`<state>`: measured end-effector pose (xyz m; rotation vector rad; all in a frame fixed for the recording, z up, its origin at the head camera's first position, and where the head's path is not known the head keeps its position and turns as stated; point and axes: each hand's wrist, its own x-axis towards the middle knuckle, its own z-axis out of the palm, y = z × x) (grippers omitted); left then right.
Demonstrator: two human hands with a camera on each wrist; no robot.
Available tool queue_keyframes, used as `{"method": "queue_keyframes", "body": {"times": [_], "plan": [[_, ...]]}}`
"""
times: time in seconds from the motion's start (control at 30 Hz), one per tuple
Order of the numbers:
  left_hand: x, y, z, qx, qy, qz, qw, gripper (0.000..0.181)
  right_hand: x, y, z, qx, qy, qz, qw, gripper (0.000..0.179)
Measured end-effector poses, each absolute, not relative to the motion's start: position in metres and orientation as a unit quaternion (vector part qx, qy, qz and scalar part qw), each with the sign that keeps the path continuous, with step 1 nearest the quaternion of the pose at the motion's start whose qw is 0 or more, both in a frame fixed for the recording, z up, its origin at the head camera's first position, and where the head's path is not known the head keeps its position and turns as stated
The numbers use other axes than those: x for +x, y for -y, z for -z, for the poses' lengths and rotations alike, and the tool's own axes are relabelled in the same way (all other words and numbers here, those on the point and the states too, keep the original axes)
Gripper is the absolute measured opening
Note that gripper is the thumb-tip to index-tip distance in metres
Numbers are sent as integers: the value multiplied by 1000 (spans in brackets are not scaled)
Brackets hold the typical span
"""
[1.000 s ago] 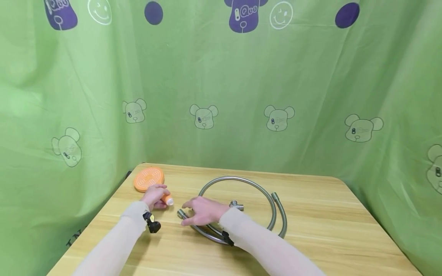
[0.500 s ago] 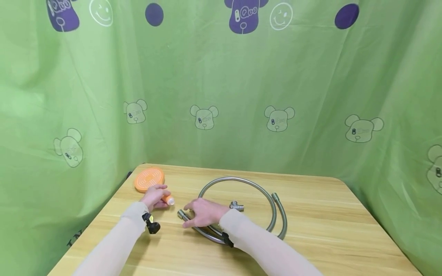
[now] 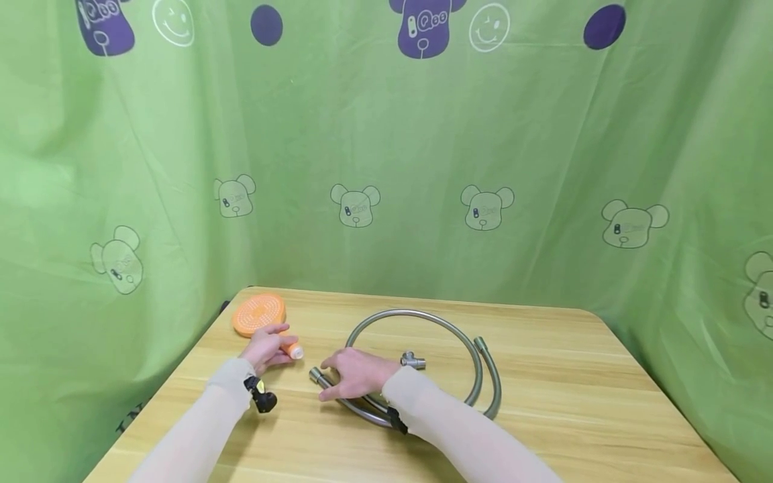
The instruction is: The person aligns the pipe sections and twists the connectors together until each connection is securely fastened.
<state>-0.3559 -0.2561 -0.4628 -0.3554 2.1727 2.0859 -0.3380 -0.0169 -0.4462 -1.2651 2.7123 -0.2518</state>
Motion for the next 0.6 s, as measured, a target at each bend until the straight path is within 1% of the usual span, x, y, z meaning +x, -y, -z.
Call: {"method": "queue_keyframes", "body": {"times": [0.13, 0.4, 0.6], "plan": [[-357, 256, 464, -116, -699, -704, 45, 68, -338, 18, 446, -422, -900, 81, 67, 75], [-357, 260, 460, -107, -689, -717, 10, 69, -337, 19, 447, -420, -902, 76, 64, 76], [-358, 261, 456, -104, -695, -711, 5, 69, -335, 21, 448, -402, -910, 65, 81, 82]]}}
